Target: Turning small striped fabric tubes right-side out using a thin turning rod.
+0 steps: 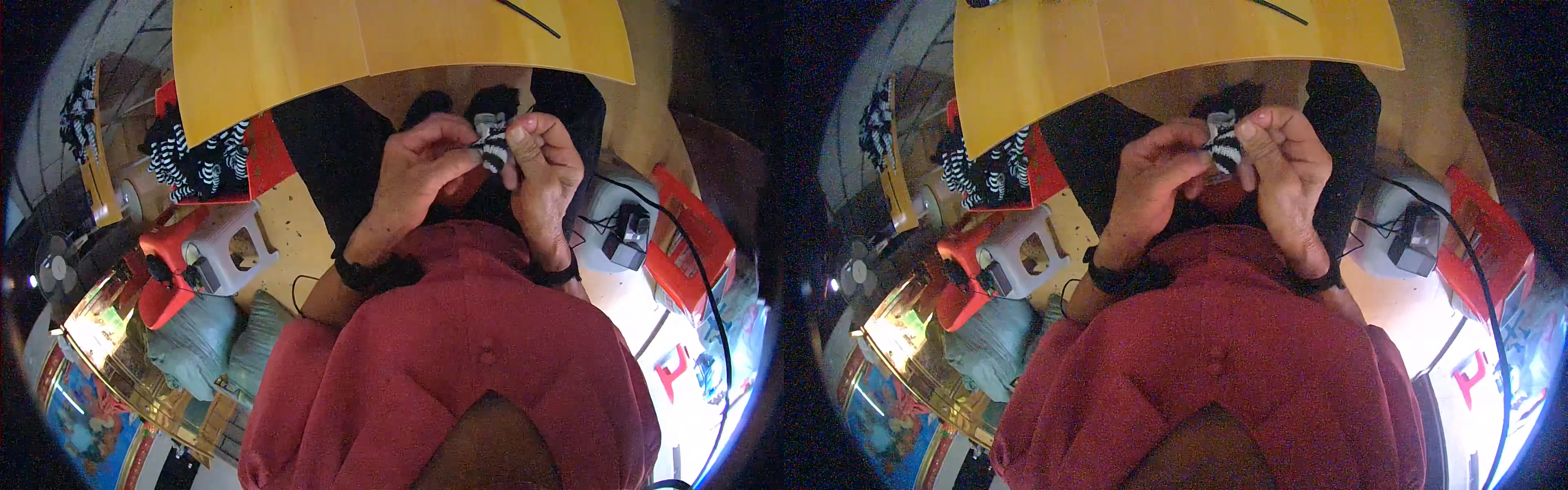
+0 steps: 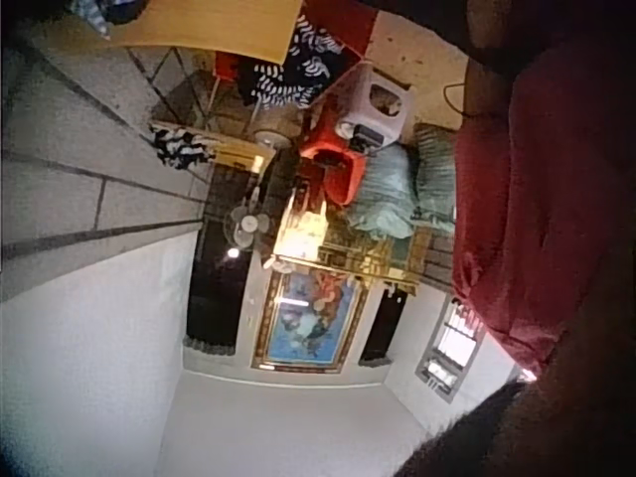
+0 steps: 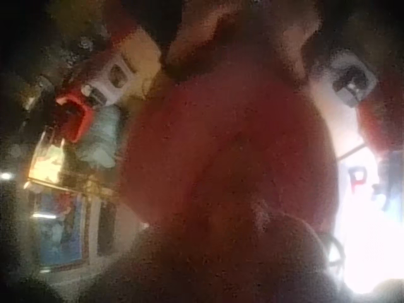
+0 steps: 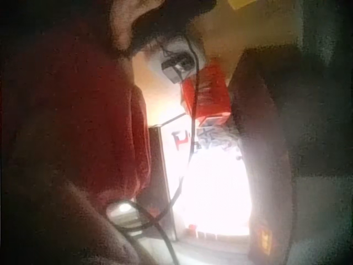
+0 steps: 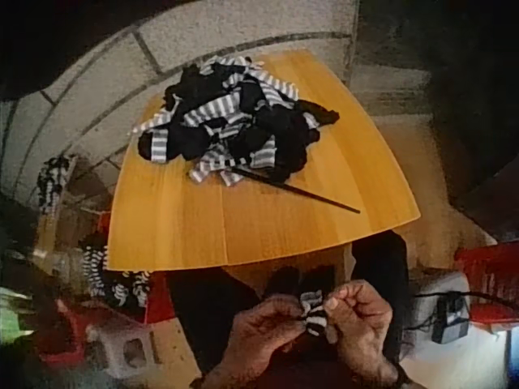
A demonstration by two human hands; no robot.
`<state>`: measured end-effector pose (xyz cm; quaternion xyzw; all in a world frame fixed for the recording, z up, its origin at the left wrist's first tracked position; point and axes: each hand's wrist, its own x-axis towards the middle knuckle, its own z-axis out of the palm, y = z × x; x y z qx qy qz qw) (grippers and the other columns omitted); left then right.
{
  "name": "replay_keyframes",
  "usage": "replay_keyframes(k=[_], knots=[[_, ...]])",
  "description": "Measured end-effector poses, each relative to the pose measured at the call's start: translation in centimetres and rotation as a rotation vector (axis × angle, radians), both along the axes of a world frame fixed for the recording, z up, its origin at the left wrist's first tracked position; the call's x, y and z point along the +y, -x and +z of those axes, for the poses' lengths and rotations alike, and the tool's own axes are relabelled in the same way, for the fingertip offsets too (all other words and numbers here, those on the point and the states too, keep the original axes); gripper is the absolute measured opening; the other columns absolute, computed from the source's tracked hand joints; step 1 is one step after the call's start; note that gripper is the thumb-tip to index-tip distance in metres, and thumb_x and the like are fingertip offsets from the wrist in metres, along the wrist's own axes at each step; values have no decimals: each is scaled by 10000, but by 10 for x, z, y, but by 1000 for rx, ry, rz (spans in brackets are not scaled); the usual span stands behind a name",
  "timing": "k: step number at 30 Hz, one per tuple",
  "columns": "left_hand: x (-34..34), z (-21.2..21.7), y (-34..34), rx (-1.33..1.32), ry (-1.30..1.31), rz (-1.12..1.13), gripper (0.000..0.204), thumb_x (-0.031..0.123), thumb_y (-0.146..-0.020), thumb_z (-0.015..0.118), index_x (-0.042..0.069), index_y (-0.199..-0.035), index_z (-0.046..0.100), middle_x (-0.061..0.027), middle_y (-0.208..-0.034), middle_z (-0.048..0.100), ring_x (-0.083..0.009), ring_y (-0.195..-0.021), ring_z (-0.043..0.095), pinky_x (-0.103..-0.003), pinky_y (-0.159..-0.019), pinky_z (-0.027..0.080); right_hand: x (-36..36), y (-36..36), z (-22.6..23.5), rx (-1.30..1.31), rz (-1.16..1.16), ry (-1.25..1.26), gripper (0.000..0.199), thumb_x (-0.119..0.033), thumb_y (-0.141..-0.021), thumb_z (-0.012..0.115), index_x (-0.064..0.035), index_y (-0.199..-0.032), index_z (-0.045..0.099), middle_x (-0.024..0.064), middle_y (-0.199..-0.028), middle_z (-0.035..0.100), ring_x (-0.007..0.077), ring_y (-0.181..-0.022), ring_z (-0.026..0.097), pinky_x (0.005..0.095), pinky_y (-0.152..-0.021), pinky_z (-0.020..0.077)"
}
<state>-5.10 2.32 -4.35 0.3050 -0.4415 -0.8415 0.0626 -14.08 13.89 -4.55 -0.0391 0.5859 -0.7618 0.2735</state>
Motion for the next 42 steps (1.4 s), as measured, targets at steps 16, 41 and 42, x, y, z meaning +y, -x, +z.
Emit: replay_keyframes(k=[16, 41, 42], knots=[[-10, 7, 3, 2, -195, -7, 120, -55, -739, 610, -1, -834, 560, -4, -603, 500, -38, -401, 377, -196, -354, 245, -2, -9, -4, -10, -1, -49, 64, -67, -854, 611, -38, -882, 560, -34, -695, 550, 17, -539, 427, 162, -455, 319], [-11, 5, -9, 110, -68, -121, 209, 27, -791, 636, -3, -988, 572, -56, -781, 606, -101, -610, 557, -217, -515, 447, 22, -3, 3, -96, 218, 90, 132, 24, -816, 597, -29, -934, 573, 38, -827, 578, 63, -625, 486, 196, -526, 391], [-13, 8, -9, 78, -72, -169, 235, 35, -783, 652, -9, -1001, 576, -58, -784, 611, -102, -624, 563, -215, -533, 456, 23, -3, 2, 17, 229, 65, 124, 29, -810, 604, -36, -911, 578, 32, -826, 582, 65, -631, 489, 198, -543, 403]])
